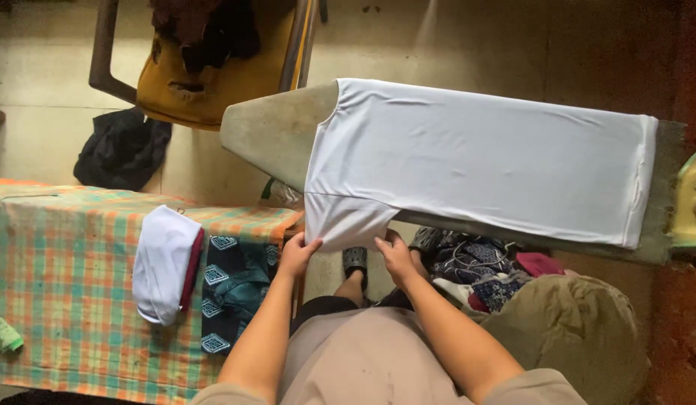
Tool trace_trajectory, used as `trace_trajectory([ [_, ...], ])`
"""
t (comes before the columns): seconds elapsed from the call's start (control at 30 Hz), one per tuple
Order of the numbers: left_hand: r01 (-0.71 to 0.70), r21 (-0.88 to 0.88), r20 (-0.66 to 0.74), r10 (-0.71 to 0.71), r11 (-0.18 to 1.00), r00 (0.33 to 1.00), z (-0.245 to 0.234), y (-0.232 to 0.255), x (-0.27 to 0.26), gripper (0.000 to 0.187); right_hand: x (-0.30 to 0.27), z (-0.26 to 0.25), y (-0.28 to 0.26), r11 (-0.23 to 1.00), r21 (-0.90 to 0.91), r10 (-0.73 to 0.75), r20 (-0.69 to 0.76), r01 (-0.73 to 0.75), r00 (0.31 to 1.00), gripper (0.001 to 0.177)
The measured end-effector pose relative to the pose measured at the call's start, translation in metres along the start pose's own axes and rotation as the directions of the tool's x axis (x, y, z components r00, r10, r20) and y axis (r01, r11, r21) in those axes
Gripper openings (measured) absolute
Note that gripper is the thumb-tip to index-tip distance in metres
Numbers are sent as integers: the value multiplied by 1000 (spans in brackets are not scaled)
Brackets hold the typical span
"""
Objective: Iron and fold a white shirt on an ironing board.
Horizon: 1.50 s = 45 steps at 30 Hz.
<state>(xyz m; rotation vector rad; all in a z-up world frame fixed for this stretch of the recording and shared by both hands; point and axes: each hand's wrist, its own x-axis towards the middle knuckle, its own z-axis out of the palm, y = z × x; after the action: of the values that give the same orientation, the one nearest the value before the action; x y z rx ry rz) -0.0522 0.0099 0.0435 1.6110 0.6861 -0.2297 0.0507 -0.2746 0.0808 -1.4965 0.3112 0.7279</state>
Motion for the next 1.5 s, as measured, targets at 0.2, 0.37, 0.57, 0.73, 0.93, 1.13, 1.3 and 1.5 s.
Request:
trace_trajectory([
  [0.2,-57,-239,25,65,969,998,-19,32,-40,30,-50,16,-67,997,64,-46,21,45,999,39],
  [0.37,-45,-186,-158,15,982,987,-27,198,-43,38,-72,30,-182,982,181,76,-64,-63,995,52],
  [0.57,-161,-591,-51,163,791,985,-19,260,50,26,-9,24,-232,735,674,-137,43,72,990,42],
  [0.73,-239,566,-392,513,789,764,-11,199,81,41,10,-9,-175,541,-805,-594,-162,242,788,31],
  [0.93,94,524,-297,78,847,952,-4,206,71,46,-1,-8,-181,181,-976,-513,12,122,858,44],
  [1.13,204,499,-352,-18,842,936,-5,206,83,41,2,-41,-163,76,-964,-601,159,253,784,32],
  [1.3,-143,751,-201,430,644,880,16,235,85,51,-27,-107,-174,73,-981,-634,95,182,767,30],
  [1.5,-662,718,423,621,216,660,60,309,113,68,-50,-287,-166,40,-997,-710,-76,-68,700,36],
])
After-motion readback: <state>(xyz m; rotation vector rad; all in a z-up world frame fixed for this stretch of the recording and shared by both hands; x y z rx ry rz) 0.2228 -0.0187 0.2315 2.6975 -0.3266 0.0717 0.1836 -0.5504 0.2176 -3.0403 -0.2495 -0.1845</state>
